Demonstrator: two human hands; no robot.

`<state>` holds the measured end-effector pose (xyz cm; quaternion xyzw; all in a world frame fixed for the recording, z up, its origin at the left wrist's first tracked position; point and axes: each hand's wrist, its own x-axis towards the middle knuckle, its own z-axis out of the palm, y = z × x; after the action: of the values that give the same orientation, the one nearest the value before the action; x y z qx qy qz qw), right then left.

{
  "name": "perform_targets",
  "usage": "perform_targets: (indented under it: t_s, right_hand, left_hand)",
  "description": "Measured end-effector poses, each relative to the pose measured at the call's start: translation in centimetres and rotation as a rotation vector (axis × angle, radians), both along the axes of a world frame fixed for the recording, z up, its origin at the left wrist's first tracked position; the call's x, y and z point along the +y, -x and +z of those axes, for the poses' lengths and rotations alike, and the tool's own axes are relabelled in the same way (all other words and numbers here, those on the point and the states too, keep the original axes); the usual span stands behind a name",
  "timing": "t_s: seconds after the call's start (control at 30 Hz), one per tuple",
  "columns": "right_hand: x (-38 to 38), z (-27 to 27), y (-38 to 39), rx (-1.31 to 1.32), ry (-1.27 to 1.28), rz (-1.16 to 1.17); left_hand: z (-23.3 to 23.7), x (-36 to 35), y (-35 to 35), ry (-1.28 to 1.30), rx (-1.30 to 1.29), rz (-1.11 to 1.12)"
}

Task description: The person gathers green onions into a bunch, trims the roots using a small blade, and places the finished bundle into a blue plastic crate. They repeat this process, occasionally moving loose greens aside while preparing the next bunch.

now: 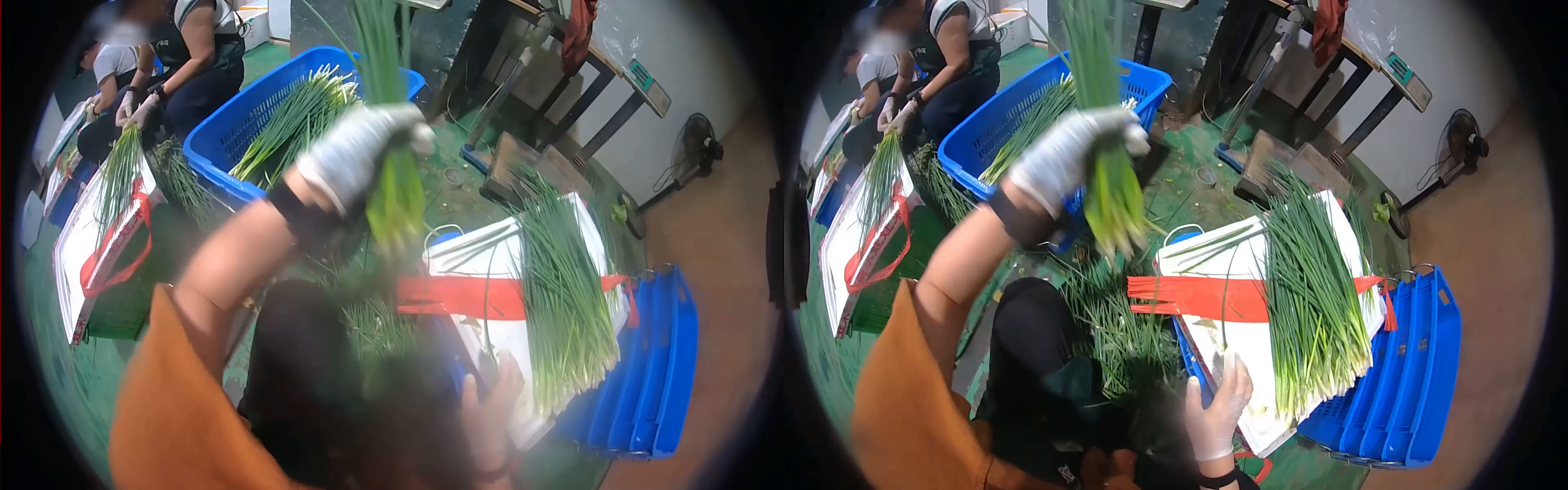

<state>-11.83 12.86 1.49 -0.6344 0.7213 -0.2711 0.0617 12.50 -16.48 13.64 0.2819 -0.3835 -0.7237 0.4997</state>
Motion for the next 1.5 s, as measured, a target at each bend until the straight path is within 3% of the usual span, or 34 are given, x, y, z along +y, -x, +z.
perform_targets:
  t_s: [0.03, 0.07, 0.17, 0.27, 0.4, 0.43, 0.5, 0.57, 0.6, 0.63, 0.73, 0.77, 0.8, 0.83, 0.87, 0.9, 0.93, 1.0, 1.03, 1.1, 1.13, 1.17, 1.23, 1.27, 1.33, 1.37, 1.4, 1.47, 1.5]
  right_hand:
    - [-0.2, 0.1, -0.4, -0.037, 0.008, -0.020]
    - [-0.4, -0.2, -0.5, -0.044, 0.010, -0.021]
    - [-0.7, -1.0, -0.4, 0.008, -0.026, 0.045]
    - [-1.4, -1.3, -0.7, 0.009, -0.050, 0.049]
    - [-2.3, -1.7, -0.7, 0.047, -0.070, 0.098]
    - [-2.6, -1.8, -0.7, 0.063, -0.081, 0.120]
    - [-3.0, -2.0, -0.7, 0.076, -0.097, 0.140]
    - [-3.5, -2.2, -0.9, 0.083, -0.097, 0.170]
    - [-3.7, -2.3, -0.9, 0.083, -0.096, 0.170]
    - [-3.9, -2.3, -0.9, 0.126, -0.080, 0.198]
    - [-4.8, -1.8, -1.0, 0.086, -0.101, 0.207]
    - [-4.9, -1.1, -1.0, 0.016, -0.126, 0.165]
    - [-5.4, -0.2, -0.9, 0.005, -0.159, 0.180]
    - [-5.9, 0.8, -0.3, 0.001, -0.202, 0.173]
    - [-5.7, 2.0, 0.3, 0.047, -0.182, 0.123]
    - [-5.2, 1.4, 2.0, 0.090, -0.050, 0.061]
    - [-4.9, 2.2, 4.4, 0.152, 0.003, -0.005]
    - [-4.4, 4.8, 8.7, 0.265, 0.101, -0.147]
    - [-4.3, 5.4, 11.8, 0.328, 0.097, -0.235]
    - [-5.0, 6.5, 18.4, 0.387, 0.039, -0.420]
    - [-5.2, 6.5, 22.0, 0.314, -0.005, -0.461]
    - [-5.6, 5.9, 25.7, 0.238, -0.099, -0.508]
    - [-6.5, 4.3, 32.2, 0.035, -0.336, -0.571]
    - [-6.7, 4.1, 33.0, 0.030, -0.323, -0.563]
    - [-7.5, 3.4, 34.4, -0.024, -0.584, -0.747]
    - [-7.6, 2.6, 35.1, -0.034, -0.681, -0.740]
    - [-7.7, 1.5, 35.5, -0.163, -0.591, -0.677]
    - [-8.3, 4.9, 33.5, -0.259, -0.769, -0.617]
    - [-8.4, 5.7, 32.9, -0.267, -0.777, -0.610]
  left_hand:
    - [2.0, -1.5, -2.2, 0.085, -0.210, 0.098]
    - [1.6, -5.5, -4.5, 0.089, -0.185, 0.106]
    - [3.1, -10.7, -9.2, 0.054, -0.466, 0.262]
    - [-0.7, -17.7, -13.8, -0.010, -0.619, 0.198]
    - [-5.6, -20.8, -15.5, -0.191, -0.829, 0.223]
    - [-9.0, -24.2, -17.9, 0.055, -1.191, 0.048]
    - [-10.3, -24.7, -18.3, 0.428, -1.743, -0.199]
    - [-11.9, -23.7, -17.8, 0.756, -2.213, -0.377]
    - [-12.2, -23.5, -17.4, 0.805, -2.362, -0.620]
    - [-13.1, -23.6, -17.5, 0.807, -2.365, -0.618]
    - [-18.5, -23.5, -16.9, -0.239, -1.878, -0.008]
    - [-10.6, -16.6, -12.9, -0.045, -2.007, -0.267]
    - [-15.1, -20.0, -15.6, -0.242, -1.610, -0.134]
    - [-21.5, -25.1, -19.1, -0.199, -1.479, -0.054]
    - [-23.2, -27.3, -19.4, -0.152, -1.482, 0.185]
    - [-20.6, -26.9, -17.4, -0.115, -1.455, 0.436]
    - [-17.9, -26.4, -15.2, 0.006, -1.773, 0.674]
    - [-17.0, -25.9, -13.3, 0.472, -1.069, 0.526]
    - [-14.8, -23.6, -10.3, 0.271, -0.769, 0.450]
    - [-9.7, -15.2, -2.6, 0.515, -0.669, 0.275]
    - [-7.1, -9.3, 1.4, 0.488, -0.587, 0.171]
    - [-5.2, -4.6, 4.0, 0.640, -0.823, 0.115]
    - [-4.0, 1.9, 7.5, 0.567, -0.667, -0.257]
    - [-4.7, 4.1, 8.7, 0.601, -0.618, -0.370]
    - [-1.7, 8.7, 11.2, 0.757, -0.886, -0.760]
    - [-3.6, 9.8, 12.2, 1.008, -0.821, -0.820]
    - [-6.3, 10.9, 13.4, 1.253, -0.743, -0.879]
    - [-8.1, 13.7, 15.2, 1.644, -0.978, -0.868]
    - [-9.7, 14.1, 15.8, 1.635, -0.988, -0.877]
